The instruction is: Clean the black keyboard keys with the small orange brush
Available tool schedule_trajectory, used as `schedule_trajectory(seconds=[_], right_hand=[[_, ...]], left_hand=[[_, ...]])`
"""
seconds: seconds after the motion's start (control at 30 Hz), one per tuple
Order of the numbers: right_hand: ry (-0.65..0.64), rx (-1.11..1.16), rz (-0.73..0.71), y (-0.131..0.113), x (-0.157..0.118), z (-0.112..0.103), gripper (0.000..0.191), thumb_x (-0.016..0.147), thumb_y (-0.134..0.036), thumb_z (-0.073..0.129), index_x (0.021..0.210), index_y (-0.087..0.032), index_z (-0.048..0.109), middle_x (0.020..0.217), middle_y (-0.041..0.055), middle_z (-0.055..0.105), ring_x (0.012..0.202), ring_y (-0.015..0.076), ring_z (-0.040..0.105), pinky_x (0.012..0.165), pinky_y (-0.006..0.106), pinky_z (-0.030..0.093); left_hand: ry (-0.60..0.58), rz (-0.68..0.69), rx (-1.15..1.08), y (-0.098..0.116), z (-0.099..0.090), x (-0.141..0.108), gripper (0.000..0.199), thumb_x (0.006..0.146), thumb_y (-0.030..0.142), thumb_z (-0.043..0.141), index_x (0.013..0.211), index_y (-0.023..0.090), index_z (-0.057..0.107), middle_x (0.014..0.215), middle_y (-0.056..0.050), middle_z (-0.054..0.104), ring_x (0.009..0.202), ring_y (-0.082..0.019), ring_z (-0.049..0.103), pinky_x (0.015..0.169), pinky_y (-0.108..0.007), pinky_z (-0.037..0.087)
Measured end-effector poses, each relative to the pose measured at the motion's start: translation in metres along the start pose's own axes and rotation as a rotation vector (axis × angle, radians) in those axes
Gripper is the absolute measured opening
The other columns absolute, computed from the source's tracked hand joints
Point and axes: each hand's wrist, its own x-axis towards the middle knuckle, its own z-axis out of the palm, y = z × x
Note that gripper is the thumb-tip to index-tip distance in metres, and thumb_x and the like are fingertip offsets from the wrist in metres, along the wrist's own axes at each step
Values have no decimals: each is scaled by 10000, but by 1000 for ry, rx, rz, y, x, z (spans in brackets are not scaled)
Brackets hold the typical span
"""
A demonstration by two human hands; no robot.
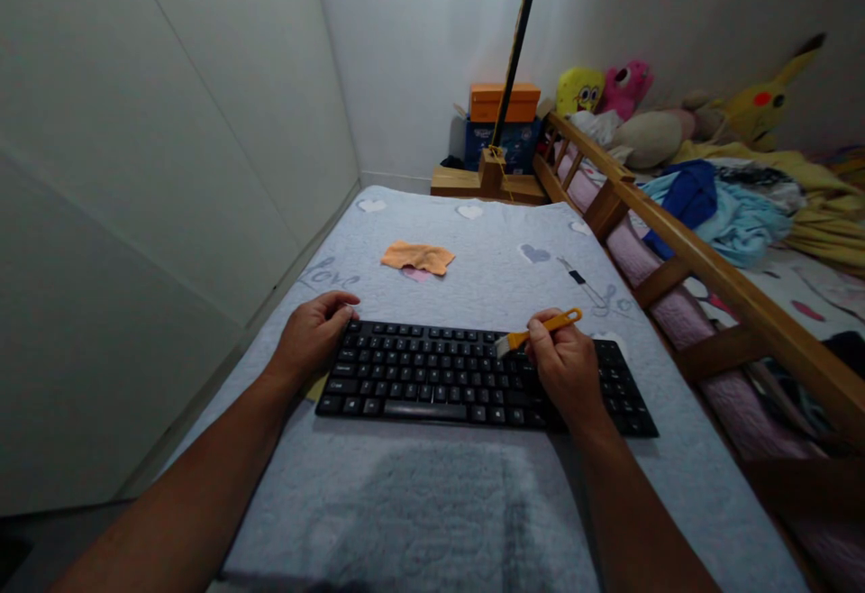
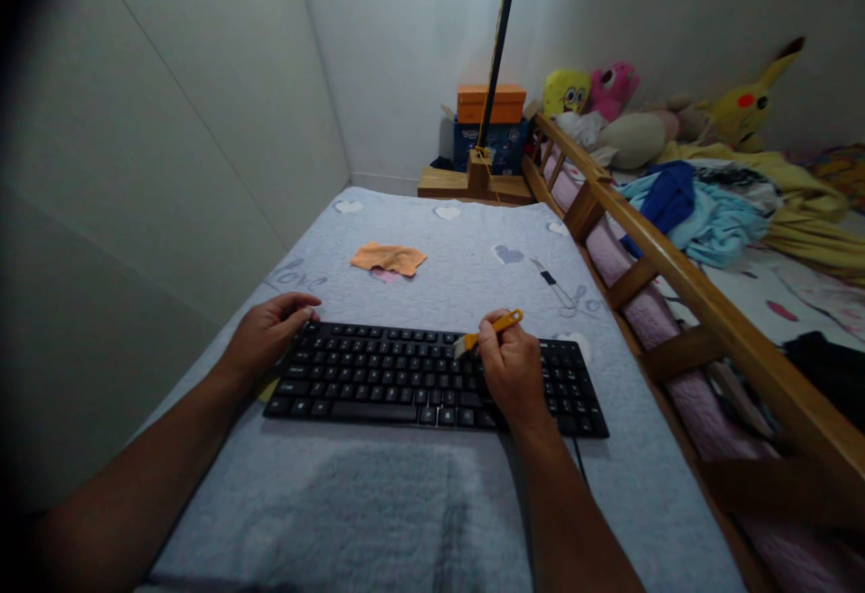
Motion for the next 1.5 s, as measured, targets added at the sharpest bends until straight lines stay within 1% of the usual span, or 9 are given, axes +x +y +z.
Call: schedule_trajectory(seconds=[0.33,0.47,0.6,0.73,0.93,1.07,1.2,1.33,1.5], right_hand=[[19,0,-43,3,-1,6,281,1013,-396,475,840,-224,615,673,0,663,620,174,659,629,293,495],[32,34,-23,3,-2,5,275,1012,-401,483,858,-223,623,710,9,677,648,179,675,636,296,511],[61,77,31,3,-3,3,259,1005,-415,502,887,-222,627,655,-10,662,600,177,660,618,296,507],[29,56,29,2,-4,1,274,996,-417,500,841,-224,618,583,-29,614,544,170,621,584,288,475],[31,-1,-28,3,-2,5,288,1006,-401,477,834,-220,620,656,-8,645,599,172,649,617,292,475],[52,51,-6,4,-3,6,270,1013,-395,485,867,-220,629,725,4,673,655,179,679,658,299,508],[67,78,30,3,-4,4,251,1008,-397,501,874,-224,624,666,-17,654,605,174,658,641,298,504],[31,34,-3,-1,-2,3,261,1003,-382,491,831,-228,612,628,-22,639,580,172,643,629,296,489],[53,26,-13,2,-2,5,247,1002,-384,491,868,-224,624,701,-1,669,653,185,675,659,305,498]], left_hand=[[5,6,10,1,0,0,378,744,454,636,981,176,731,803,-40,740,699,-211,654,647,-315,482],[10,-3,-13,0,1,-1,384,752,453,642,1001,176,732,810,-45,745,690,-209,653,629,-311,479],[10,-10,-30,1,1,-2,377,746,447,648,991,175,736,802,-48,746,687,-209,657,629,-309,482],[17,-19,-26,4,2,-2,370,736,444,647,978,179,736,799,-45,744,691,-212,657,634,-313,485],[7,-2,5,3,1,0,375,743,448,639,986,180,735,808,-42,747,712,-215,662,665,-321,494],[9,-4,-2,4,1,-1,371,737,453,653,978,183,737,801,-37,748,706,-215,661,671,-324,503],[17,-11,-23,6,1,-2,364,737,453,657,969,185,740,792,-37,744,708,-216,663,663,-323,505],[15,-12,-14,5,1,-2,373,735,463,657,971,187,744,799,-41,747,718,-221,666,667,-326,507],[19,-3,10,7,1,-3,363,737,453,650,967,189,745,785,-35,742,704,-217,660,659,-321,501]])
